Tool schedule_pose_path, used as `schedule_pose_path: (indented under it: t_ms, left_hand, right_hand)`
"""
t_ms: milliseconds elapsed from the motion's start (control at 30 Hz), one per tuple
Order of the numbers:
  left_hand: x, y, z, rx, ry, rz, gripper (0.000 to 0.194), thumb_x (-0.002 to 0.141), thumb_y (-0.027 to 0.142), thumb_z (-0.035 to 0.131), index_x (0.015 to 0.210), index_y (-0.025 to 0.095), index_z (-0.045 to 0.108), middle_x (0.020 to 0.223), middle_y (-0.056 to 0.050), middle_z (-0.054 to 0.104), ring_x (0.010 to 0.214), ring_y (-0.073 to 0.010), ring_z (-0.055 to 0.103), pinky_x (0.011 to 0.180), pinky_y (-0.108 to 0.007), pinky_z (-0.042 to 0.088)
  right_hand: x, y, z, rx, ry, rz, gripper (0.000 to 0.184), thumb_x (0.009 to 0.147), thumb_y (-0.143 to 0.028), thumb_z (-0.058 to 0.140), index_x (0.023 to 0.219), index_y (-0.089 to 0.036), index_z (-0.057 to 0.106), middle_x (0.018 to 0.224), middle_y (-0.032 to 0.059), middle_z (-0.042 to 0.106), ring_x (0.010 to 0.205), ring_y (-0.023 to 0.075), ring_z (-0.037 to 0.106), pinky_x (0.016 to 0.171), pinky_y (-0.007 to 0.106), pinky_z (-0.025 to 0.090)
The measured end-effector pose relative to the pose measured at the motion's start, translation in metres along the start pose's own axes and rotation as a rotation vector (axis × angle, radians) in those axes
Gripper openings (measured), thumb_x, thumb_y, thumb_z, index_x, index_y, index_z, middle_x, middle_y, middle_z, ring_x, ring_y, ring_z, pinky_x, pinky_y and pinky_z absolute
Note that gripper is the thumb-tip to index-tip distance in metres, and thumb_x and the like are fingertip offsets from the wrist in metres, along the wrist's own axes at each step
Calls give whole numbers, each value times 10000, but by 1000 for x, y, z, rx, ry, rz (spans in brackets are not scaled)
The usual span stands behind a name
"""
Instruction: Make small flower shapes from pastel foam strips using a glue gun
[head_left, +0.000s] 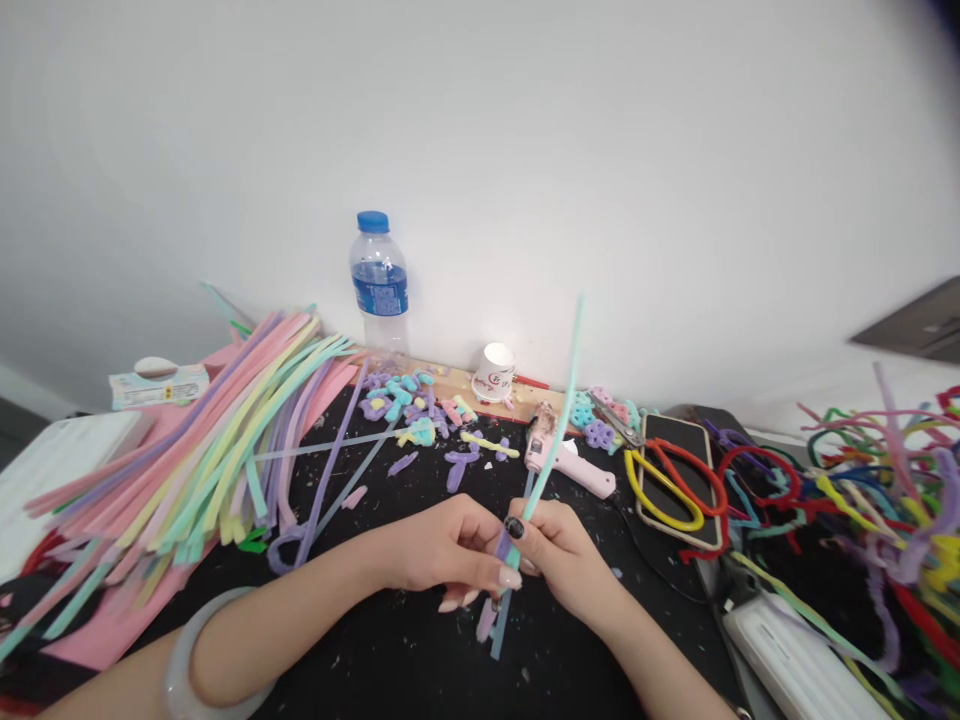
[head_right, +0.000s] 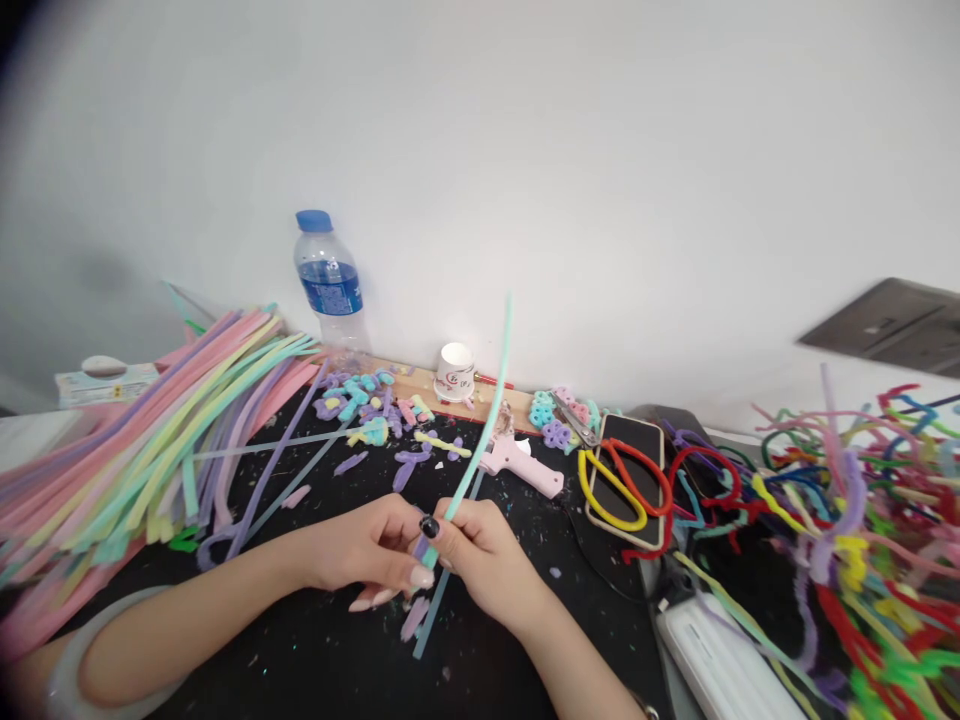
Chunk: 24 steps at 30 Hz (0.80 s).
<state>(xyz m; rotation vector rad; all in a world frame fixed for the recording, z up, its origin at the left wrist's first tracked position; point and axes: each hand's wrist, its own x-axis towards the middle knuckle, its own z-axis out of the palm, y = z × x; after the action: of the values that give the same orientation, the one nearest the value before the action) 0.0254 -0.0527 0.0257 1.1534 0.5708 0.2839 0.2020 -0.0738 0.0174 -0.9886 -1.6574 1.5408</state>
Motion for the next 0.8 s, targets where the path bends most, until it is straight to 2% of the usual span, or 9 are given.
schedule_pose_path:
  t_ms: [100, 233, 367, 500, 567, 667, 800]
  left_hand:
    - [-1, 1, 0, -30, -26, -28, 293, 707, 373, 679, 575, 149, 545, 455, 36, 518, 326, -54, 422, 329, -167, 292]
    - [3, -2, 1, -66, 28, 4, 294, 714, 381, 674, 585, 144, 555, 449, 30, 530, 345, -70, 480, 345, -169, 286]
    - [9, -6, 2, -99, 183, 85, 311, 747, 420, 627, 630, 139, 566, 540, -4, 596, 370, -81, 519, 359, -170, 309]
    - [12, -5, 0, -77, 386, 187, 335, 798, 432, 543, 619, 149, 545, 484, 24, 530, 349, -77, 462, 376, -184, 322]
    - [11, -4, -3, 41, 542, 225, 332, 822, 396, 499, 588, 160, 516, 433, 46, 464, 346, -81, 428, 396, -196, 318]
    - [10, -4, -10, 386, 775, 270, 353, 823, 316, 472, 503, 177, 410, 401, 65, 354, 372, -83, 377, 431, -209, 279]
    - [8, -5, -16, 833, 885, 253, 455, 800, 317, 504, 445, 174, 258, 427, 62, 249, 417, -77, 274, 454, -230, 204]
  right_hand:
    - [0, -2, -2, 4, -26, 11, 412, 845, -487, 486, 587, -171, 429, 506, -69, 317, 464, 66, 250, 432, 202, 198]
    - [2, 0, -3, 4, 71, 14, 406, 859, -460, 476, 581, -167, 437, 498, -66, 343, 459, 65, 252, 431, 199, 199]
    - [4, 8, -4, 1, 248, -26, 392, 872, -435, 466, 593, -160, 473, 501, -57, 373, 451, 69, 264, 431, 204, 198]
    - [6, 13, -3, 12, 418, -66, 373, 871, -417, 474, 591, -174, 429, 503, -69, 311, 453, 73, 231, 431, 210, 184]
    - [5, 11, -2, -29, 499, -72, 392, 868, -419, 474, 568, -186, 376, 499, -69, 299, 457, 76, 235, 433, 214, 184]
    - [4, 8, -2, -130, 589, -72, 420, 869, -418, 465, 536, -193, 341, 490, -61, 310, 461, 82, 255, 440, 221, 197]
    - [3, 8, -3, -182, 625, -70, 419, 872, -409, 454, 528, -193, 352, 486, -56, 328, 459, 86, 276, 444, 224, 215]
